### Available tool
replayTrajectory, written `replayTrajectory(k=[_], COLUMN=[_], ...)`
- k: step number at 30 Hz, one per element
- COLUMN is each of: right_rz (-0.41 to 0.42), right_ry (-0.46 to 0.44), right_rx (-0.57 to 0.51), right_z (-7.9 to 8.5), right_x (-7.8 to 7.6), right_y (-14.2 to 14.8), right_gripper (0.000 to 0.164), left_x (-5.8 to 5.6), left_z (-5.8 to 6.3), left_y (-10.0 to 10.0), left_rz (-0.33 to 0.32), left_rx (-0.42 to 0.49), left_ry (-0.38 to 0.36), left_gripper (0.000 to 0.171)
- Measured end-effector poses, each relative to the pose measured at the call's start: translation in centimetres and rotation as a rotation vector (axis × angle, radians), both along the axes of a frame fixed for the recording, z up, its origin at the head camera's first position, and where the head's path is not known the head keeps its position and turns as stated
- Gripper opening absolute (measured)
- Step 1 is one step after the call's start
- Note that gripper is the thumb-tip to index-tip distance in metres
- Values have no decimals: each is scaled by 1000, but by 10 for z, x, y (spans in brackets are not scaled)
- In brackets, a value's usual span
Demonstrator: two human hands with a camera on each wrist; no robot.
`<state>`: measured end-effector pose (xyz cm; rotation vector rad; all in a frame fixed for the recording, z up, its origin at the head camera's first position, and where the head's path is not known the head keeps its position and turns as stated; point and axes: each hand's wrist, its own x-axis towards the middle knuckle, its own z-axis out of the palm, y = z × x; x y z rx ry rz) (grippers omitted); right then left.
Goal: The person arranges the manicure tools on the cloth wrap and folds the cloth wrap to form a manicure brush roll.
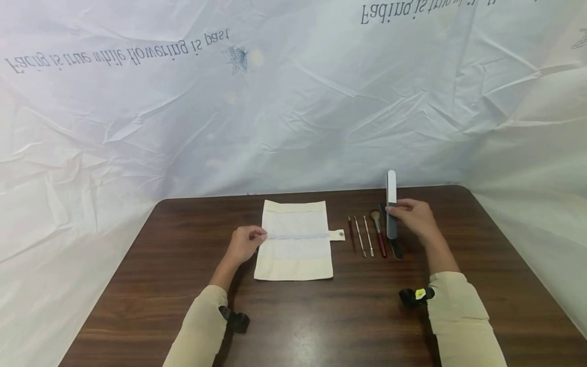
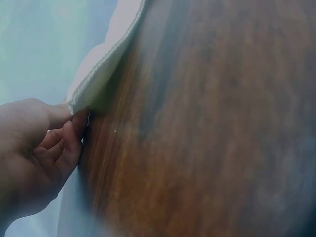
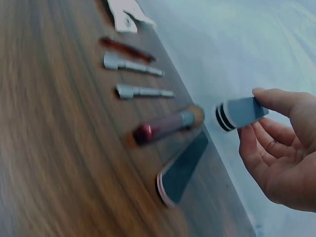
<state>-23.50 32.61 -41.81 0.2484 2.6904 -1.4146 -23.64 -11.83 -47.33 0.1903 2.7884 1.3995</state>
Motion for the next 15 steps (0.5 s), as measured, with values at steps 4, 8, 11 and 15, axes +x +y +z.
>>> replayTrajectory(k=[4,8,11,15], right_rz=[44,72,86,84], right_ry=[0,15,17,7], right_rx=[-84,-193,-265,-296], right_z=[2,2,2,3], right_x=[-6,-12,-17,-24], right_y=[-13,-29,-44,-67], right_gripper=[74,67,61,58], left_x=[-1,-1,0,0], left_z=[0,0,-1,-1], left_y=[0,0,0,0], left_rz=[4,5,8,13], left_rx=[1,7,8,10], left_ry=[1,5,8,4], left_gripper=[12,12,12,12])
